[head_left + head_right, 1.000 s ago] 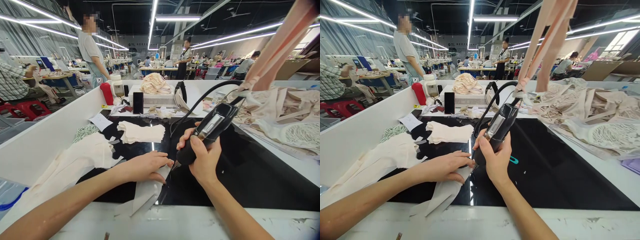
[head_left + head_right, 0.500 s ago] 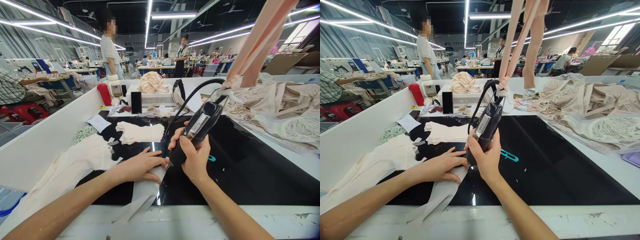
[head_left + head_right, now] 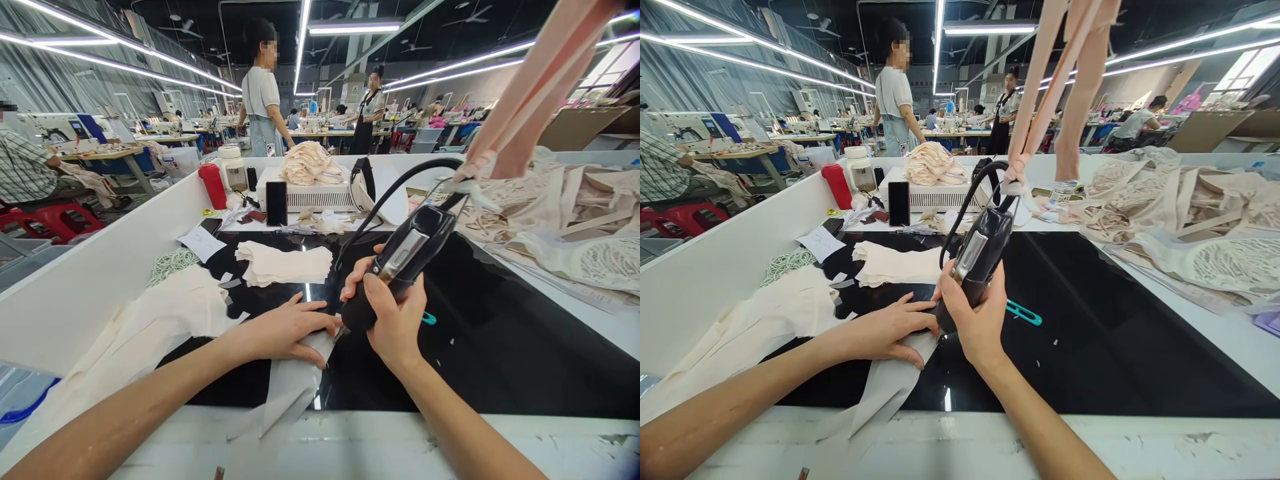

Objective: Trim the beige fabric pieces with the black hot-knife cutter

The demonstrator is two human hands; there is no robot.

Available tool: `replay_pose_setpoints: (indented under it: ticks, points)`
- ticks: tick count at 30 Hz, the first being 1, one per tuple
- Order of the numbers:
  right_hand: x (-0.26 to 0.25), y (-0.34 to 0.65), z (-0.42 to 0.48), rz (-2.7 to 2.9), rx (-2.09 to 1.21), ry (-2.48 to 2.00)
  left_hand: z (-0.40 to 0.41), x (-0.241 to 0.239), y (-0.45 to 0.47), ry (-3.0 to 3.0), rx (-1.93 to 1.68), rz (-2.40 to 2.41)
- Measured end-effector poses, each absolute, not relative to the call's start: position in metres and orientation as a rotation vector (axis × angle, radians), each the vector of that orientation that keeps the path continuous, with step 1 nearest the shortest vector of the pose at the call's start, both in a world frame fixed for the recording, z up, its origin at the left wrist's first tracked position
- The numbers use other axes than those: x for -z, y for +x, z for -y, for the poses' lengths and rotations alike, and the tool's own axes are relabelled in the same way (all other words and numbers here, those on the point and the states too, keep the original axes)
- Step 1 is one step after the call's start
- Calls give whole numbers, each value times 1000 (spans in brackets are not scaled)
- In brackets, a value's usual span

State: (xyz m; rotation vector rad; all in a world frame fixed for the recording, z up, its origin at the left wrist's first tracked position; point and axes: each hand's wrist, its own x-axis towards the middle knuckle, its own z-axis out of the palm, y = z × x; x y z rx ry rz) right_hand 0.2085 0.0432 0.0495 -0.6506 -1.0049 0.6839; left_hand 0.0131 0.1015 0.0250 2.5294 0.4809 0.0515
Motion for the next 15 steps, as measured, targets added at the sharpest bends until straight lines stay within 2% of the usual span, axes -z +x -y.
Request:
replay_pose_setpoints:
  ticks: [15]
  points:
    - [-48,200,-31,1015,-726,-637,-105,-21,13,2531,-97,-464]
